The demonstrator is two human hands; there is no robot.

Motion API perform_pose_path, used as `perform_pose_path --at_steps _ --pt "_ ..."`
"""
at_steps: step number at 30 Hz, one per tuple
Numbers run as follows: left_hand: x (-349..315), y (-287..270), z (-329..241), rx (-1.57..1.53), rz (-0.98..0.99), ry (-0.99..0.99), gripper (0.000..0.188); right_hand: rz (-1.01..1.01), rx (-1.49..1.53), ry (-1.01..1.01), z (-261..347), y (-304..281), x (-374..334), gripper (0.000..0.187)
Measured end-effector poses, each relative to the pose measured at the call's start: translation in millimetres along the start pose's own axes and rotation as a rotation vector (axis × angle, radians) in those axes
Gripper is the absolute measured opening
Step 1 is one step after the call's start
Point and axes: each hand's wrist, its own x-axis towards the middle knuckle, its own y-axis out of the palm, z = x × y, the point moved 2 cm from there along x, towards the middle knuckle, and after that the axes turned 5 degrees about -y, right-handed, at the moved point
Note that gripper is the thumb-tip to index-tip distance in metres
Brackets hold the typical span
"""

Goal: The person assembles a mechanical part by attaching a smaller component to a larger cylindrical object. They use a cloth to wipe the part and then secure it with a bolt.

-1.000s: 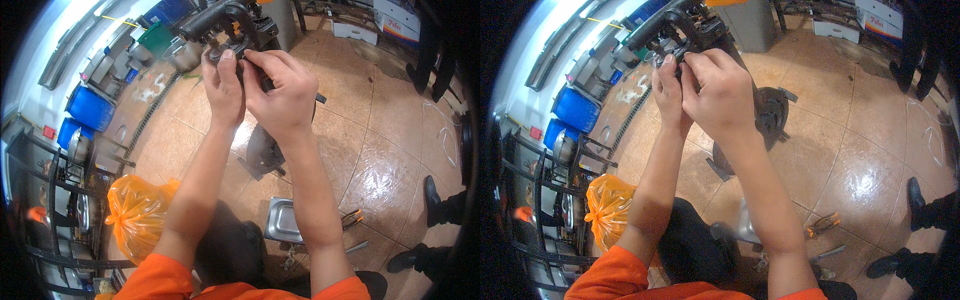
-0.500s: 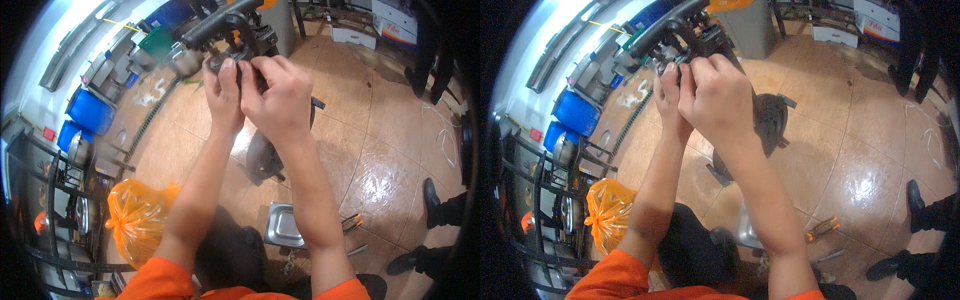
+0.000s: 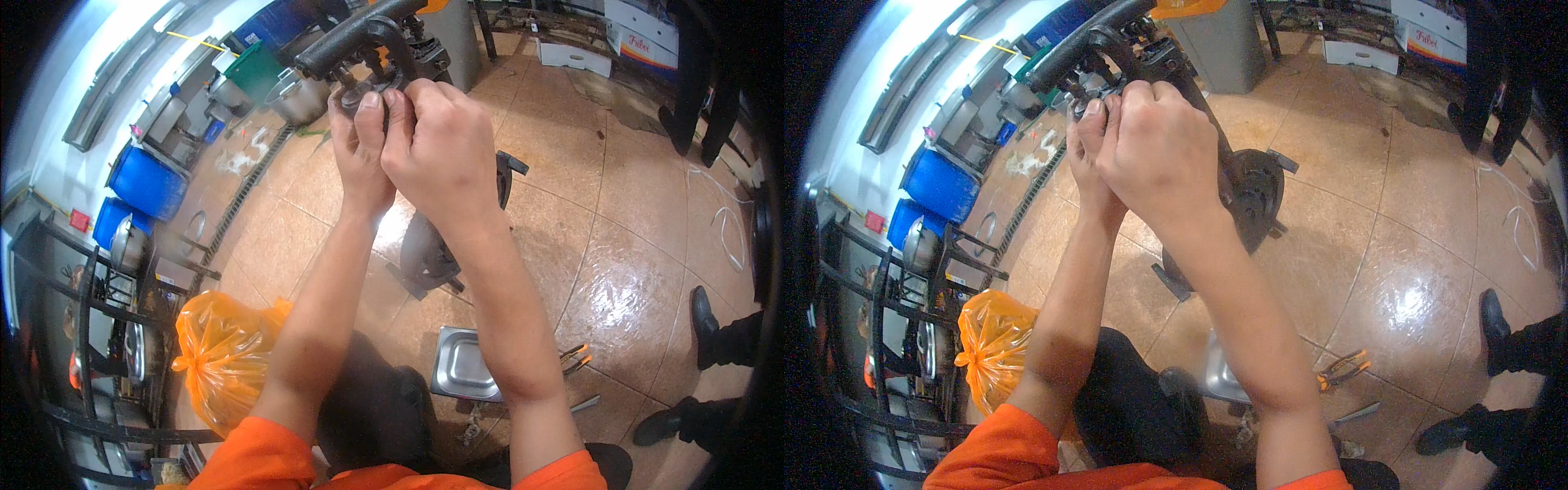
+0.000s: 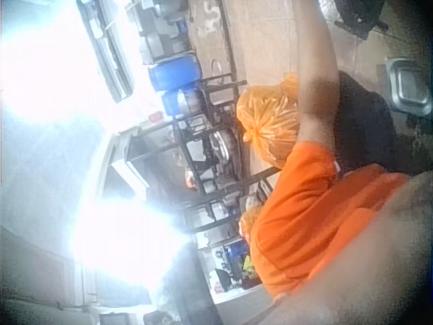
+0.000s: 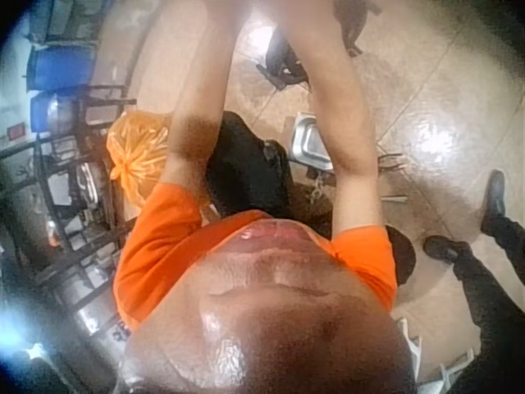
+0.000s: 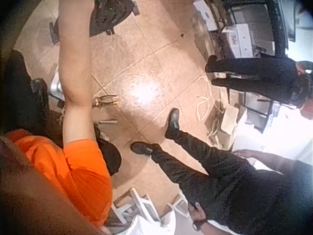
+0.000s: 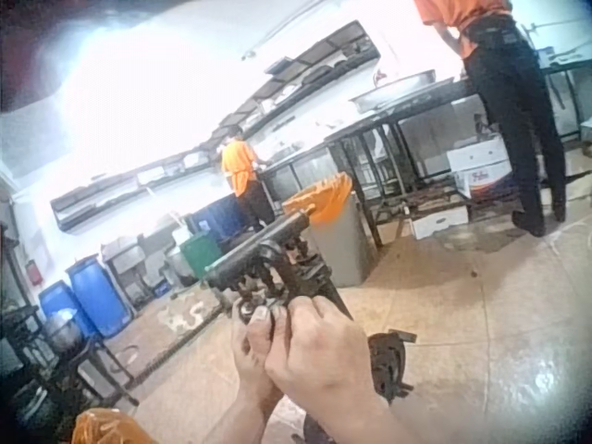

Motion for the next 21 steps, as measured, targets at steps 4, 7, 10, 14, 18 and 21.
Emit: perform_pose_path --at_steps 4,7,10,14,18,21 --pt "1.2 -0.8 1.9 0.051 0.083 -0.025 0.039 0.004 -0.058 0.039 0.5 2.8 -2.8 0.024" --pt "1.3 -0.3 3.1 0.085 0.078 -0.008 0.037 0.011 -0.078 0.069 2.5 2.3 -3.6 0.027" --pt "1.0 2.0 3.2 0.069 0.054 0.000 0.032 0.027 -0.057 0.075 -0.6 -2.0 -2.6 0.029" --pt "0.2 4.9 2.3 0.009 0.068 -0.006 0.032 -0.017 0.119 0.111 -11.0 -6.6 -4.8 0.023" --pt "-0.9 7.8 0.4 0.033 0.098 -0.009 0.037 -0.174 0.379 0.119 -12.9 -4.8 -8.7 0.012" --pt "-0.7 11.8 0.7 0.028 0.053 0.040 0.026 -0.162 0.475 0.155 -11.8 -7.4 -9.6 0.007"
